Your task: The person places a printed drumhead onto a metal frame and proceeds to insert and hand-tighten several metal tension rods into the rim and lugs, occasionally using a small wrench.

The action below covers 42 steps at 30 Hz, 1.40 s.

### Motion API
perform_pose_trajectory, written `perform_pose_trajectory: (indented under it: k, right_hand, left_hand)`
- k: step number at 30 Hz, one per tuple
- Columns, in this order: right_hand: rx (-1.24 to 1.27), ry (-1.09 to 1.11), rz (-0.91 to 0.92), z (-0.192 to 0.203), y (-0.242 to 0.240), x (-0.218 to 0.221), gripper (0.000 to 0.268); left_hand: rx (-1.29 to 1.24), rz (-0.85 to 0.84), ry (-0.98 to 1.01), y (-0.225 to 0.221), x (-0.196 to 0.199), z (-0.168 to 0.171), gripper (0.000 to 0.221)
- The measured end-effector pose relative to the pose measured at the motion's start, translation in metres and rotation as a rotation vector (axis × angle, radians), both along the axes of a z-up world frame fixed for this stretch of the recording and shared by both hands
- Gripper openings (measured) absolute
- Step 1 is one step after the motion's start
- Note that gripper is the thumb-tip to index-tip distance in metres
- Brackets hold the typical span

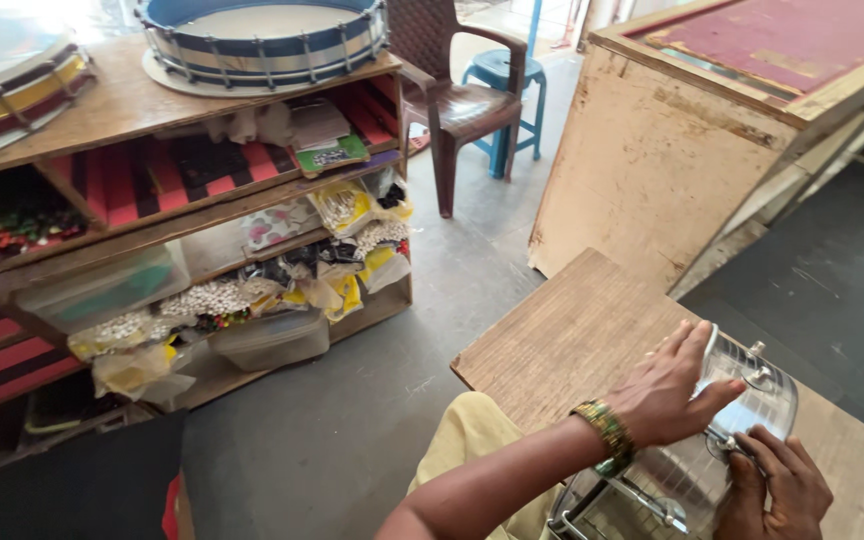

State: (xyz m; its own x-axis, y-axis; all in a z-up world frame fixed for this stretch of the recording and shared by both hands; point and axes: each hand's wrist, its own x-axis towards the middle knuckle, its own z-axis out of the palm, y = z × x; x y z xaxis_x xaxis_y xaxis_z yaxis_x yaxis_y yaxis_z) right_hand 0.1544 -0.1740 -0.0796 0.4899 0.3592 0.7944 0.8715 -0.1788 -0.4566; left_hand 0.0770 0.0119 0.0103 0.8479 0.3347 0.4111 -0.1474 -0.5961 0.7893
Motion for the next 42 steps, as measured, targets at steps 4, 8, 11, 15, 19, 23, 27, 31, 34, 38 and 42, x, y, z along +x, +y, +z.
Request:
perform_pose_trajectory:
  k: [4,8,11,15,19,23,27,31,34,38,42]
  right_hand:
    - [-0.152,-0.043,-0.007,-0.01,-0.005,0.019,0.014]
    - [-0.327,-0.034,-0.123,0.007,0.0,0.009,0.019]
    - [-0.044,-0.043,-0.257,0.01,0.007,-0.07,0.021]
    - [-0.038,0.114,-0.147,0.033,-0.001,-0.111,0.019]
    - [0.272,0.594,-0.139,0.005,-0.018,-0.108,0.034]
    - [0.315,1.139,-0.296,-0.059,-0.029,-0.071,0.036]
    - [0.348,1.751,-0.021,-0.115,-0.039,-0.066,0.037]
    - [0.372,1.885,0.181,-0.117,-0.029,-0.056,0.038]
    - [0.367,1.896,0.222,-0.097,-0.02,-0.057,0.039]
    - [0.365,1.877,0.249,-0.091,-0.009,-0.053,0.04]
    - [0.358,1.861,0.268,-0.085,0.008,-0.029,0.042]
  left_hand:
    - [0.029,0.089,0.07,0.012,0.057,-0.016,0.098]
    - [-0.121,-0.069,0.333,0.021,0.071,-0.029,0.094]
    - [-0.054,-0.031,0.254,0.019,0.053,-0.038,0.083]
    - [-0.067,-0.016,0.256,0.017,0.003,-0.03,0.069]
    - [-0.137,-0.041,0.093,0.014,-0.038,-0.009,0.058]
    - [-0.175,-0.048,0.098,0.014,-0.052,-0.001,0.058]
    - [-0.105,-0.039,0.017,0.012,-0.059,-0.003,0.056]
    - [-0.178,-0.059,0.048,0.012,-0.069,0.002,0.053]
    - [-0.234,-0.053,0.159,0.012,-0.075,0.008,0.051]
    - [-0.231,-0.09,0.104,0.013,-0.084,0.011,0.047]
    - [-0.233,-0.08,0.117,0.009,-0.099,0.016,0.049]
